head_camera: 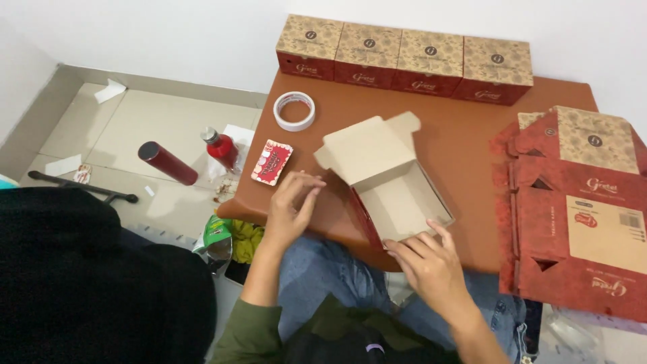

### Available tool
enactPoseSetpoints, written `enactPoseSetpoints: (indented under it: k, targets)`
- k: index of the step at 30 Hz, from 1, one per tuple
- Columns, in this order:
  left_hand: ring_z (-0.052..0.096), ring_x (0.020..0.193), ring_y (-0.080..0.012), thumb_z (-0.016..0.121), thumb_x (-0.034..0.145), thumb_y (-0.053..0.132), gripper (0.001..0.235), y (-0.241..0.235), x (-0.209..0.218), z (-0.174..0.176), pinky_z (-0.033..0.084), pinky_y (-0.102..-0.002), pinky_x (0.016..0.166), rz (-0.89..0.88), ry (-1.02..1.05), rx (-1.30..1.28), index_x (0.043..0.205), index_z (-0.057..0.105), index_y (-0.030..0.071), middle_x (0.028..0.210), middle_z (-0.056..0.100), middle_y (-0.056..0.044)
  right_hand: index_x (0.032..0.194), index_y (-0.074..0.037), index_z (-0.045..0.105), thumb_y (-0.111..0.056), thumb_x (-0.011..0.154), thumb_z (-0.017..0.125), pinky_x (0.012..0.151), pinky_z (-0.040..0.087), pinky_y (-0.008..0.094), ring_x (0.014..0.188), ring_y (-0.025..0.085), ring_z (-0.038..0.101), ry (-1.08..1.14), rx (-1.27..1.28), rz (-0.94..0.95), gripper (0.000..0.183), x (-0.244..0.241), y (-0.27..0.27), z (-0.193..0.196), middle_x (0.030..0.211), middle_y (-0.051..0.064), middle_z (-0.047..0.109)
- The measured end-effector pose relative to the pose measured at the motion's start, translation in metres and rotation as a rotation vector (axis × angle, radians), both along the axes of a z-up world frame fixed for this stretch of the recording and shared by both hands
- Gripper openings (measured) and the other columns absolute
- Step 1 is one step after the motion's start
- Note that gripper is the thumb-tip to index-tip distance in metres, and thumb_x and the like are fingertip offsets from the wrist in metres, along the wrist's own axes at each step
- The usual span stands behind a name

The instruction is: Folding pre-cut cardboard sheets into boxes and stacking them.

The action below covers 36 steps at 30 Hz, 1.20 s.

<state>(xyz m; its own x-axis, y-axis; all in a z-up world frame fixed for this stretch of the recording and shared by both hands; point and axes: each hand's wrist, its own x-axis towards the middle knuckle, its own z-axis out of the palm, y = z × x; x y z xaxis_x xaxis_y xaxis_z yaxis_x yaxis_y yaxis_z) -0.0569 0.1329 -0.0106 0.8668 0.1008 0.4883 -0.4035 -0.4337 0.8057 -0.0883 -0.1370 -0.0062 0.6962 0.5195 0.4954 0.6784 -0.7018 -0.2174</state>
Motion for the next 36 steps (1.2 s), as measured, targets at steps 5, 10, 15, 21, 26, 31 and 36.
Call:
enactPoseSetpoints:
  k: [5, 10, 15, 21, 26, 31, 36]
  targets:
    - [0.064, 0.093, -0.0271, 0.067, 0.088, 0.009, 0.021, 0.031, 0.017, -0.013, 0.051, -0.039, 0.083, 0.478, -0.037, 0.555, 0.109, 0.069, 0.007, 0.103, 0.065, -0.007, 0.103, -0.013, 0.072, -0.011, 0.083, 0.071, 0.106, 0.041, 0.040, 0.077, 0.015, 0.057, -0.062, -0.046, -0.021, 0.020, 0.002, 0.011, 0.001, 0.084, -0.002, 0.064]
    - [0.062, 0.089, -0.0287, 0.073, 0.087, 0.025, 0.025, 0.054, 0.038, -0.033, 0.049, -0.042, 0.078, 0.660, 0.113, 0.716, 0.106, 0.075, 0.009, 0.097, 0.066, -0.007, 0.106, -0.011, 0.071, -0.007, 0.081, 0.071, 0.099, 0.046, 0.037, 0.080, 0.018, 0.059, -0.098, -0.077, -0.067, 0.025, 0.003, 0.021, -0.002, 0.083, 0.000, 0.063]
    - [0.065, 0.083, -0.0286, 0.075, 0.085, 0.026, 0.020, 0.059, 0.041, -0.024, 0.051, -0.040, 0.070, 0.611, 0.230, 0.666, 0.096, 0.081, 0.010, 0.087, 0.068, -0.006, 0.105, -0.009, 0.072, -0.007, 0.083, 0.070, 0.097, 0.044, 0.036, 0.080, 0.018, 0.060, -0.084, -0.082, -0.102, 0.023, 0.007, 0.026, -0.002, 0.084, 0.002, 0.065]
    - [0.065, 0.064, -0.0346, 0.067, 0.082, 0.017, 0.011, 0.065, 0.046, -0.035, 0.051, -0.043, 0.059, 0.603, 0.105, 0.845, 0.083, 0.071, 0.006, 0.076, 0.068, -0.012, 0.102, -0.011, 0.073, -0.006, 0.083, 0.070, 0.098, 0.045, 0.037, 0.080, 0.018, 0.060, -0.091, -0.076, -0.105, 0.020, 0.013, 0.020, 0.004, 0.084, 0.001, 0.065]
    - [0.064, 0.066, -0.0323, 0.067, 0.081, 0.012, 0.007, 0.059, 0.050, -0.045, 0.048, -0.040, 0.067, 0.669, 0.008, 0.896, 0.079, 0.069, 0.006, 0.075, 0.068, -0.012, 0.103, -0.010, 0.071, -0.010, 0.084, 0.072, 0.099, 0.044, 0.037, 0.079, 0.017, 0.059, -0.089, -0.081, -0.109, 0.019, 0.011, 0.017, 0.004, 0.083, 0.000, 0.064]
    - [0.060, 0.079, -0.0210, 0.076, 0.085, 0.014, 0.017, 0.032, 0.031, 0.007, 0.044, -0.033, 0.075, 0.746, -0.254, 0.923, 0.100, 0.071, 0.008, 0.086, 0.065, -0.005, 0.110, -0.009, 0.071, -0.023, 0.084, 0.076, 0.106, 0.040, 0.042, 0.092, 0.016, 0.061, -0.127, 0.011, -0.123, 0.030, 0.019, 0.006, 0.014, 0.098, -0.001, 0.068]
    - [0.066, 0.085, -0.0196, 0.070, 0.092, 0.017, 0.009, -0.028, 0.015, 0.044, 0.050, -0.038, 0.087, 0.285, -0.542, 0.860, 0.099, 0.075, 0.017, 0.084, 0.068, 0.000, 0.124, -0.014, 0.073, -0.025, 0.091, 0.076, 0.095, 0.051, 0.043, 0.100, 0.024, 0.068, -0.317, 0.166, -0.082, 0.034, 0.039, -0.005, 0.037, 0.114, 0.006, 0.070]
